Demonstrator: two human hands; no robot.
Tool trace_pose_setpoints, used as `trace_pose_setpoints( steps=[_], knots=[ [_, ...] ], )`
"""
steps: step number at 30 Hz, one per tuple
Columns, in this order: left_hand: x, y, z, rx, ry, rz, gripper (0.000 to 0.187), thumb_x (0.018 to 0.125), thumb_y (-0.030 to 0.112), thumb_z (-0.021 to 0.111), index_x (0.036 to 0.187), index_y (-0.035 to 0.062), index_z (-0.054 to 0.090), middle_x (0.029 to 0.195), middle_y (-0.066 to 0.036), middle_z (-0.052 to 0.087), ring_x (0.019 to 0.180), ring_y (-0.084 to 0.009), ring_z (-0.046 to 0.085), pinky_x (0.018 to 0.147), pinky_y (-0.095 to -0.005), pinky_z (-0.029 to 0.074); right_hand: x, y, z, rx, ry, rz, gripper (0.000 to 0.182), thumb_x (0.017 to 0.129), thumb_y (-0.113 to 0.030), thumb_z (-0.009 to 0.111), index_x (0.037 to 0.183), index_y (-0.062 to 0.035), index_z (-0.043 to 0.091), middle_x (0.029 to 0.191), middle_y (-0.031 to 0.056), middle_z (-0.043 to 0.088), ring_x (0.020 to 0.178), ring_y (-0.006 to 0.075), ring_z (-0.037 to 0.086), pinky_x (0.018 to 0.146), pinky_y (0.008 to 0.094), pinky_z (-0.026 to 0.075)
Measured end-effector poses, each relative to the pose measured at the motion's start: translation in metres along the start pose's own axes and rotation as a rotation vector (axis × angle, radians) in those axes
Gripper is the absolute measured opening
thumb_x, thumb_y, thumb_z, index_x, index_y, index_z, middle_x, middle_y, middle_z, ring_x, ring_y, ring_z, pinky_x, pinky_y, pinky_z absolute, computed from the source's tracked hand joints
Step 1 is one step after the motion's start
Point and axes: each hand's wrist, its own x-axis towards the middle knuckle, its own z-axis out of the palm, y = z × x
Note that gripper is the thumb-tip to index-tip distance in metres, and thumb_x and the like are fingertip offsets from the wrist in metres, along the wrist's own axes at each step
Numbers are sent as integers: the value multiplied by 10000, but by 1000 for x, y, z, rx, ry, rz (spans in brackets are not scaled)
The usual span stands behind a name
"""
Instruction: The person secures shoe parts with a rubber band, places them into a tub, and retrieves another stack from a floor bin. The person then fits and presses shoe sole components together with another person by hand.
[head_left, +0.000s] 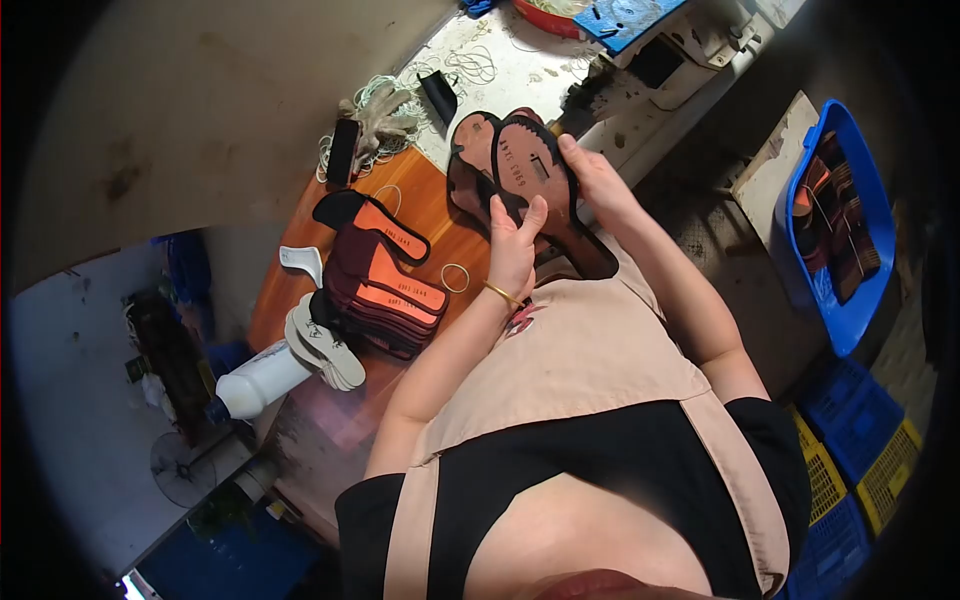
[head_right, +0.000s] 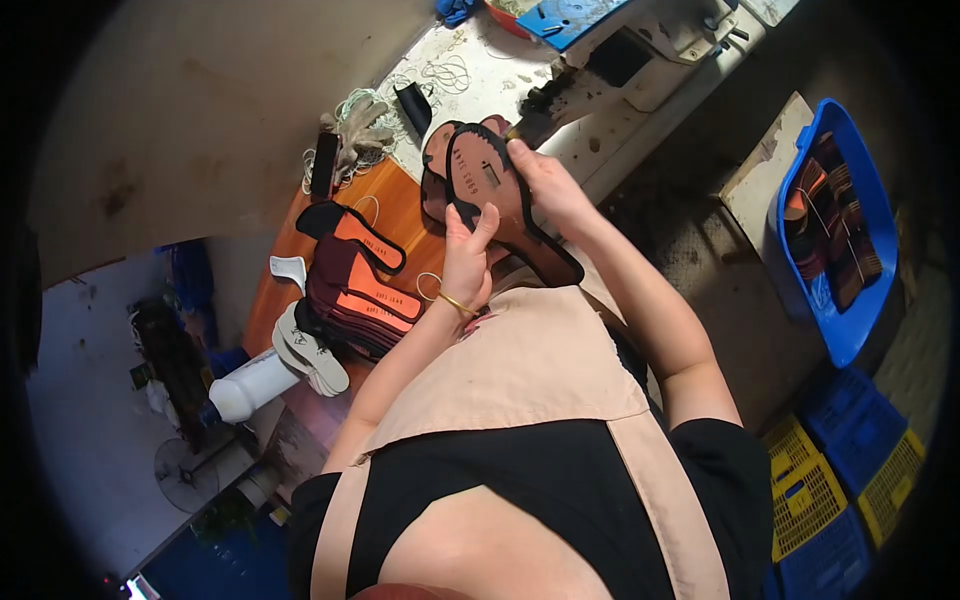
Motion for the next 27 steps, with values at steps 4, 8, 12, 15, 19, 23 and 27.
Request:
trace_pose_setpoints(
  steps=[4, 8, 12, 15, 19, 23, 27],
  knots=[
    [3, -7, -31, 137, 78, 129, 488, 890, 227, 587, 1243, 28, 316, 1191, -50, 485, 1047, -105, 463, 887, -234, 392, 11, 23, 34, -485, 110, -418, 327, 931, -276, 461, 845, 37, 499, 754, 221, 535, 699, 320, 536, 673, 366, 422],
    [36, 21, -142, 520, 355, 325, 342, 943, 382, 440, 887, 51, 503, 773, -72, 604, 680, -154, 568, 617, -287, 437, 37, 26, 72, -583, 241, -416, 328, 926, -268, 477, 822, 43, 504, 755, 226, 553, 715, 370, 531, 653, 381, 420],
    [61, 22, -232, 1650, 974, 235, 491, 777, 429, 619, 1011, 22, 477, 1055, -192, 471, 959, -362, 476, 807, -444, 433, 71, 51, 56, -1040, 155, -473, 397, 879, -269, 538, 1132, 25, 456, 834, 256, 559, 808, 400, 545, 753, 424, 452],
    [80, 12, -260, 1674, 937, 113, 547, 734, 381, 660, 1065, -3, 456, 1122, -232, 422, 978, -406, 479, 840, -457, 424, 38, 39, 64, -1038, 145, -530, 435, 852, -213, 578, 1193, 16, 431, 909, 255, 558, 856, 359, 560, 745, 404, 459],
    [65, 32, -281, 1401, 778, 341, 432, 735, 153, 597, 1067, -82, 453, 1018, -204, 550, 897, -354, 578, 793, -399, 478, 11, 45, 70, -821, -44, -474, 387, 835, -190, 612, 1139, 13, 487, 814, 163, 576, 728, 232, 581, 655, 321, 471],
    [-25, 72, -179, 139, 184, 301, 301, 864, 32, 370, 1150, 0, 456, 1030, -158, 607, 855, -212, 634, 744, -308, 522, 13, 44, 88, -371, -224, 28, 367, 878, -200, 601, 1177, -26, 479, 963, 38, 573, 825, 80, 542, 717, 250, 466],
    [-63, 56, -121, 128, -115, 359, 321, 904, 52, 445, 1221, 6, 447, 1085, -93, 595, 945, -144, 584, 844, -273, 463, 15, 4, 114, 304, -384, 22, 491, 834, -228, 654, 1210, -18, 420, 992, 48, 589, 860, 120, 582, 716, 260, 494]
  ],
)
